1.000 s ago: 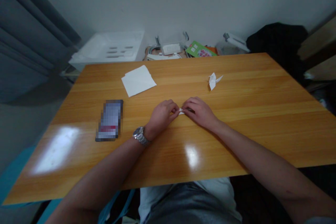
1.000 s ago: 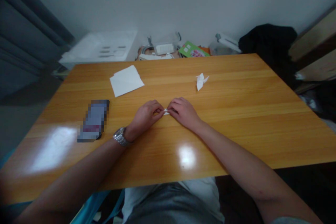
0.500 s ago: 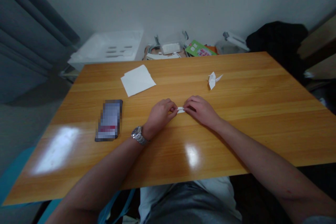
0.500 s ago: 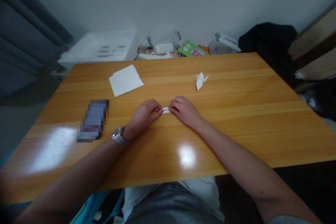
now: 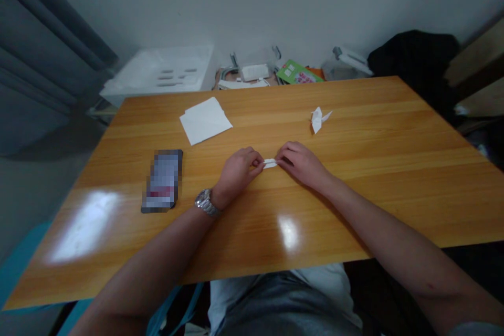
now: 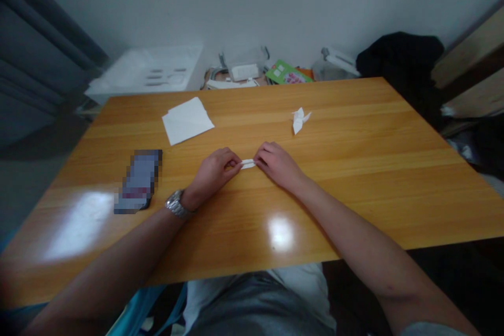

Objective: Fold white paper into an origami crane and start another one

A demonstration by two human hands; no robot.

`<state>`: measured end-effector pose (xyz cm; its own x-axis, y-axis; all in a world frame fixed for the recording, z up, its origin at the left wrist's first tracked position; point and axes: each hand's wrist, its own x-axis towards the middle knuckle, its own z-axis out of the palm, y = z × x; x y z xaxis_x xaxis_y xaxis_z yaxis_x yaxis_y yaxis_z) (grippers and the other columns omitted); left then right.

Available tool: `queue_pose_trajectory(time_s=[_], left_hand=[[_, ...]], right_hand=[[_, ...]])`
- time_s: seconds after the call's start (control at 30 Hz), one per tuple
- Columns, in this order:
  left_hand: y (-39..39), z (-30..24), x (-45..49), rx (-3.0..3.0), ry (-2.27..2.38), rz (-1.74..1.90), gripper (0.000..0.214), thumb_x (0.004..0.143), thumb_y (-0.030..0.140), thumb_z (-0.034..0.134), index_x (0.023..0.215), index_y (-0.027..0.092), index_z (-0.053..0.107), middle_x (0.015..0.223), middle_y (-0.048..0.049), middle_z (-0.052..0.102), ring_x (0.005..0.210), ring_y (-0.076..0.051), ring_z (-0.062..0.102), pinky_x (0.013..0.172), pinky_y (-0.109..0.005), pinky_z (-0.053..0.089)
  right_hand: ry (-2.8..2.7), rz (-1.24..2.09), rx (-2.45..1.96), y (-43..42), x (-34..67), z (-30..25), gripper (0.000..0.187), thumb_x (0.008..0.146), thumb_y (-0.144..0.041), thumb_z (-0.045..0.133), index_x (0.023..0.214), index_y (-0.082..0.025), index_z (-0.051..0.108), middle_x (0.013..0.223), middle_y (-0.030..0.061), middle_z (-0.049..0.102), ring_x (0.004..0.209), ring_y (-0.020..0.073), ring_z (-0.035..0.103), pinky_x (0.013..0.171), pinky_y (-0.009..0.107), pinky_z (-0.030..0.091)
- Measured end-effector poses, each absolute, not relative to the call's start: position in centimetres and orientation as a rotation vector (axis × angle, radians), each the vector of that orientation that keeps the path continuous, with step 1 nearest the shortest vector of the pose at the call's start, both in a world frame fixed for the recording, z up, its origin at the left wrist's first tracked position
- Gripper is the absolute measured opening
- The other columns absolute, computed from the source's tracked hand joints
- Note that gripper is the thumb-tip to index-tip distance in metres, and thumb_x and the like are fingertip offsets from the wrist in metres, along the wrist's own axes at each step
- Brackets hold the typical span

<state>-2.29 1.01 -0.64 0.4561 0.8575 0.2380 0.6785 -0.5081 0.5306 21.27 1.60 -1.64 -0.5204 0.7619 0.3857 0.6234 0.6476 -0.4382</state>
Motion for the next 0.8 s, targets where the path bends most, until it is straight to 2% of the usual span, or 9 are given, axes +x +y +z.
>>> queue_pose_trajectory(time_s=[0.8], left_hand=[[1.04,-0.44,-2.68,2.385,1.280,0.667,0.011,0.096,0.024,0.065,0.086,0.020,0.068,0.091,-0.0033,0.069,0.088,-0.020,0.062,0.079,-0.032,0.047]], right_hand=[[-2.297,0.378,-1.069,1.47,21.65,-1.54,0.013,0.099,-0.019,0.059,0.093,-0.021,0.070,0.100,0.0094,0.068,0.095,0.0249,0.061,0.084,0.040,0.049]])
